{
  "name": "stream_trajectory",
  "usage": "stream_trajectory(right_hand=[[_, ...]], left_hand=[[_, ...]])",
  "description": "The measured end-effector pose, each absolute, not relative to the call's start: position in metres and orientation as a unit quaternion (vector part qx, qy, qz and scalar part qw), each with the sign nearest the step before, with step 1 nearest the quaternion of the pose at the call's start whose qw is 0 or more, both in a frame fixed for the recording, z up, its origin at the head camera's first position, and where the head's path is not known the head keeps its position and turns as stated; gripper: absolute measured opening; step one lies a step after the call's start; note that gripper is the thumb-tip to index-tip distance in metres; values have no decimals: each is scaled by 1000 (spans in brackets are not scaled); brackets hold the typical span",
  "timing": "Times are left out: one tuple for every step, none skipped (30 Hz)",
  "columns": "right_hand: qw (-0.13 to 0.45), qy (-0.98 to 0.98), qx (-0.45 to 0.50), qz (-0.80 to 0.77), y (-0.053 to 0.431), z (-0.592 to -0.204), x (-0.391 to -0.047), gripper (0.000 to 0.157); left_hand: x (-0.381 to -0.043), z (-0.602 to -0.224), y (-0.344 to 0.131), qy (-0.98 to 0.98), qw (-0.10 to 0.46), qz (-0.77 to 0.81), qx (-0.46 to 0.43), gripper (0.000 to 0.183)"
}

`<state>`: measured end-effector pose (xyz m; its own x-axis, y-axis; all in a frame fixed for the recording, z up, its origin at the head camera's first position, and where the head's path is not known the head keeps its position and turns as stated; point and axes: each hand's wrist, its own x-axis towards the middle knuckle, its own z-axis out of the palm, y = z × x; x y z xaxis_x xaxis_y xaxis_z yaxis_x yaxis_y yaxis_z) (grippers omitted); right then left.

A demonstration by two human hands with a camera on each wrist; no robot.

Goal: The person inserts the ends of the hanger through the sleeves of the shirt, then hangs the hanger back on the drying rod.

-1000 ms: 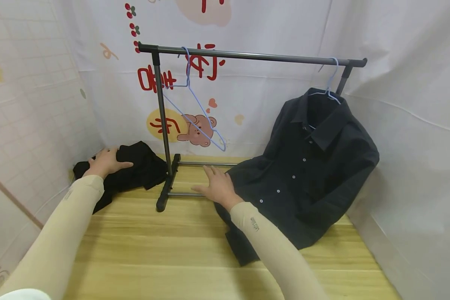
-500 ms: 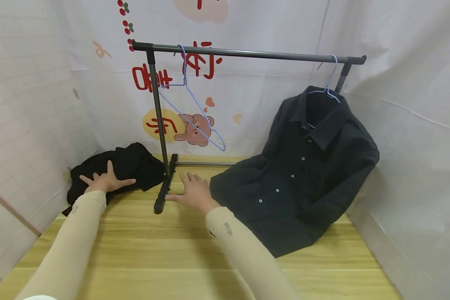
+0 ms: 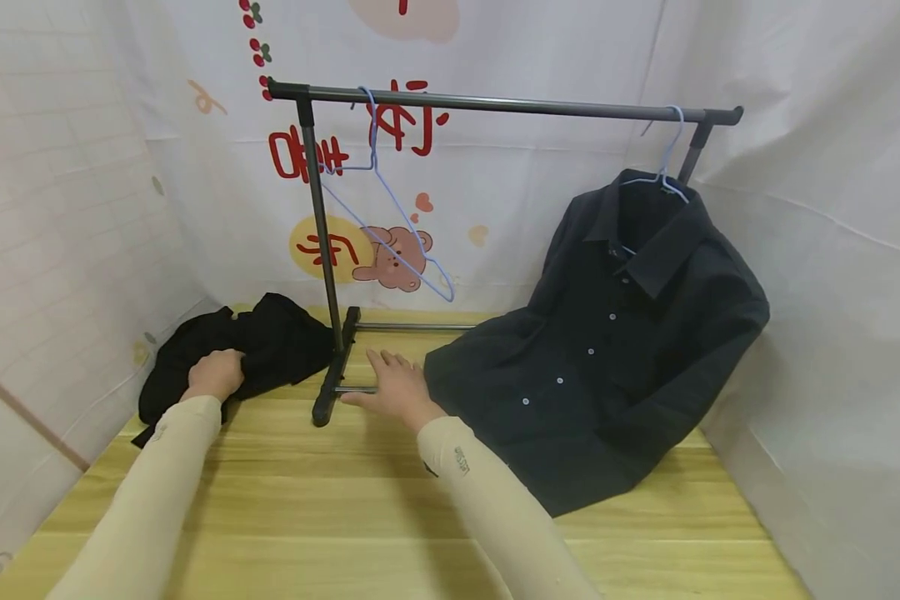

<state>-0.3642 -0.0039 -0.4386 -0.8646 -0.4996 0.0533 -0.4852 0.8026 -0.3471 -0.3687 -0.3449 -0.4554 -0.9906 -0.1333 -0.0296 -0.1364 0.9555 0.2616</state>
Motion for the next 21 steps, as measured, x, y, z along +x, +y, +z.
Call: stream_trajectory(right_hand=[[21,949,-261,-177,-5,-440,-365,97],[22,948,-262,-178,-6,-441,-366,97],[23,947,-264,-180,-8,-442,-366,96],[23,946,-266,-183,-9,-443,-367,97],[22,945,-267,-188,-12,-444,-368,97],[23,944,-269,-192,-14,-444,-368,97],[24,942,-270,-197,-16,-444,-368,97],[27,940,-269,-206,-19,-443,-368,97],[30,939,-267,-214,-21,-441,-368,97],[32,938,-264,-223,-22,-440,-368,98],[32,937,-261,-230,-24,-438,-368,99],[31,936,-258,-239,-25,-437,-368,100],[25,933,-259,-249,-25,-437,-369,102],[23,930,-259,-261,-25,-436,-369,104],[18,924,-263,-276,-24,-435,-370,106],[12,914,-273,-299,-22,-434,-370,107],[11,900,-285,-331,-20,-433,-371,105],[13,881,-296,-368,-19,-433,-374,100],[10,863,-310,-399,-17,-430,-372,95],[8,847,-309,-431,-15,-438,-382,81],[5,827,-308,-470,-13,-450,-395,65]], left_hand=[[-367,-454,-346,989,-20,136,-57,35],[-365,-453,-347,988,-46,138,-45,36],[-363,-451,-348,987,-74,140,-33,37],[-361,-448,-348,984,-98,147,-20,39],[-359,-445,-348,980,-123,155,-5,41],[-358,-441,-348,975,-146,165,13,43],[-357,-437,-348,970,-164,178,31,43],[-355,-432,-347,963,-181,195,49,41],[-354,-426,-346,954,-194,217,66,38],[-352,-420,-343,945,-200,243,83,35],[-350,-413,-339,936,-205,269,99,31],[-349,-406,-334,925,-208,296,114,27],[-348,-399,-327,915,-207,322,127,21],[-347,-392,-320,907,-205,341,138,17],[-346,-386,-312,899,-204,359,148,16],[-346,-381,-303,891,-203,374,159,14],[-347,-377,-295,883,-202,387,170,13],[-348,-373,-286,878,-197,398,180,12],[-348,-371,-277,874,-190,406,189,10],[-350,-369,-267,870,-183,412,199,11],[-352,-368,-258,866,-173,421,208,12]])
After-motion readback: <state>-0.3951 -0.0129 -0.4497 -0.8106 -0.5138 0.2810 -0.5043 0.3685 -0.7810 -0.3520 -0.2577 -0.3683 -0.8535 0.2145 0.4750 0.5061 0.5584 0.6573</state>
